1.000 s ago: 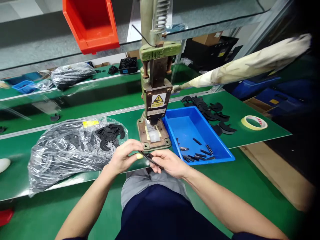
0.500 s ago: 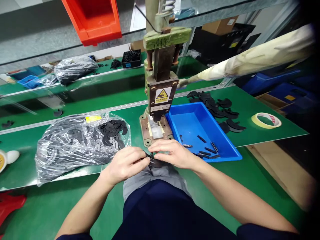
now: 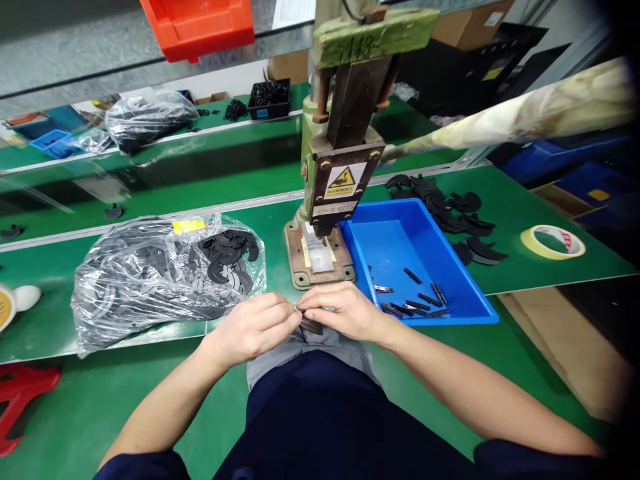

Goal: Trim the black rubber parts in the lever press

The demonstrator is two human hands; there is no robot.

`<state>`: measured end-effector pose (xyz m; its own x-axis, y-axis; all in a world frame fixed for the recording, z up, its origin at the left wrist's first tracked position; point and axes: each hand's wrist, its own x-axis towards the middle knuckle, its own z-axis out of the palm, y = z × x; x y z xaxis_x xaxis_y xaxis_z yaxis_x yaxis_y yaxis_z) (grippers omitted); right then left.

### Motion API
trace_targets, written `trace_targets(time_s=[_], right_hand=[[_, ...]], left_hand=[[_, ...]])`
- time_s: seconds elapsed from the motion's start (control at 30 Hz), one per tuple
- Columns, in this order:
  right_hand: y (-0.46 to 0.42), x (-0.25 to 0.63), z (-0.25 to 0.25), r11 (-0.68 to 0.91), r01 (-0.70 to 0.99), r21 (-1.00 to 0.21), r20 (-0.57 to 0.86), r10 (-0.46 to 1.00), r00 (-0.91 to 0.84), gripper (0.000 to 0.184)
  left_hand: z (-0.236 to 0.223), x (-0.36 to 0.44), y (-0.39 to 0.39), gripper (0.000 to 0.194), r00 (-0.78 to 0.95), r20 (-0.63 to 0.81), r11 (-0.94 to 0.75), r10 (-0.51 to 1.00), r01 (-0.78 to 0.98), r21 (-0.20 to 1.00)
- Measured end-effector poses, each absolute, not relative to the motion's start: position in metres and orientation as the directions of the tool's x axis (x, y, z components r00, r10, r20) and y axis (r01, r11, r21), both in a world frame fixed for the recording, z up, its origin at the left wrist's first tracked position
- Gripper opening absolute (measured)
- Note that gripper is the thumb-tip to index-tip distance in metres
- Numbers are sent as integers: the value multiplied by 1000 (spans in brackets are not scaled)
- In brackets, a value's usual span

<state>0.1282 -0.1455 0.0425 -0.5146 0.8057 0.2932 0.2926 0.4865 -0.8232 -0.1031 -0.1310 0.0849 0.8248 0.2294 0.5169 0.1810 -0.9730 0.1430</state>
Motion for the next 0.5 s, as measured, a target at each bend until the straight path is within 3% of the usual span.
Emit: trace_targets(time_s=[0.13,0.23,0.3,0.37,0.43,0.5], right_hand=[[-142,134,40,445,402,-800,252,858,-447,25],[-138,157,40,407,506,-761,262,905,-334,31],[-136,181,39,371,575,-729,263,928,-265,30],[-134,207,35,274,700,-659,222,961,-167,32],[-130,234,27,218,778,-589,167,975,-147,37],[-127,259,15,185,832,-524,152,981,-123,42]], left_hand=[[70,-105,-124,22,819,484,-951,309,265,159],[55,-112,-105,20,712,497,-868,497,408,284],[45,-119,-81,17,555,483,-735,678,499,459],[35,-128,-47,10,320,385,-500,866,563,658],[28,-140,-4,8,30,243,-226,970,485,845],[23,-154,42,11,-184,124,-59,975,324,944]])
